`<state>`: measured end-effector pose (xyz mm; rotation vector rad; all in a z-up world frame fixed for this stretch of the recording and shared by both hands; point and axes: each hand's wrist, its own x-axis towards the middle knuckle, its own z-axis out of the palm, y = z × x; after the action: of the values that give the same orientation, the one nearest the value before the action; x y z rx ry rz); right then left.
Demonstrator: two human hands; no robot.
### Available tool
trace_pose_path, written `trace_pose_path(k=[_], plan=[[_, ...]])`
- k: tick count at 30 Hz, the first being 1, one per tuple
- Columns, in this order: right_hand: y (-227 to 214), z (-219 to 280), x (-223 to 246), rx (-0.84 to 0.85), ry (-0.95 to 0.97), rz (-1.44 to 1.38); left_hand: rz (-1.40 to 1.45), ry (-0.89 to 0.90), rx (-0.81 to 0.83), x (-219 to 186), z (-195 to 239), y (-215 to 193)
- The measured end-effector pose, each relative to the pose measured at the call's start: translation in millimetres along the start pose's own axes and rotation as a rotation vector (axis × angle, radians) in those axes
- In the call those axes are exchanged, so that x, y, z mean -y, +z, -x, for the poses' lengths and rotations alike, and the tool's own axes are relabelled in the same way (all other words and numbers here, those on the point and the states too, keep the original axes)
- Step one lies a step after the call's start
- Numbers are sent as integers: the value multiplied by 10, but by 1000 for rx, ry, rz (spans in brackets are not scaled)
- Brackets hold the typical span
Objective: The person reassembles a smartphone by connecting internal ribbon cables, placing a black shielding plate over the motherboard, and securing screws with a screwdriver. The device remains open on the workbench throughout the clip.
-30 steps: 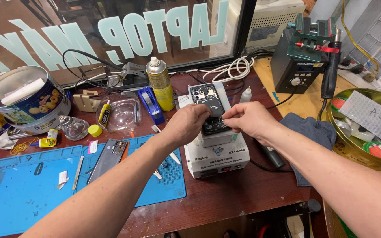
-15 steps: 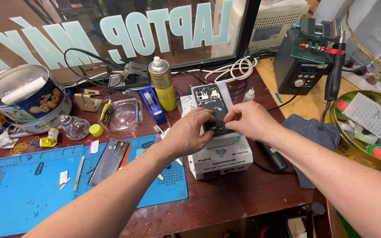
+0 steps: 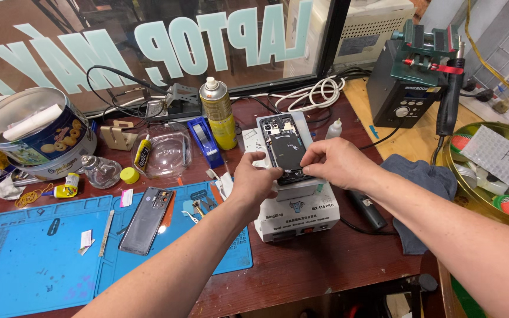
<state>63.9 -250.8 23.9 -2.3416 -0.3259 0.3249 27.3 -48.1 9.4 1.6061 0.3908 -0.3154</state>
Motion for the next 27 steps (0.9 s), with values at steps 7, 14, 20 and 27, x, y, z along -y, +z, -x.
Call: trace_pose_path(k=[7, 14, 20, 27], plan=[[24, -15, -1, 13, 84, -108, 75, -79, -16, -8, -37, -1], [34, -29, -36, 43, 108, -197, 64, -29, 22, 65, -81, -8], [68, -37, -34, 36, 234, -308, 29, -26, 40, 19, -54, -7], [10, -39, 13, 37, 451, -382, -13, -37, 35, -17, -9, 3]])
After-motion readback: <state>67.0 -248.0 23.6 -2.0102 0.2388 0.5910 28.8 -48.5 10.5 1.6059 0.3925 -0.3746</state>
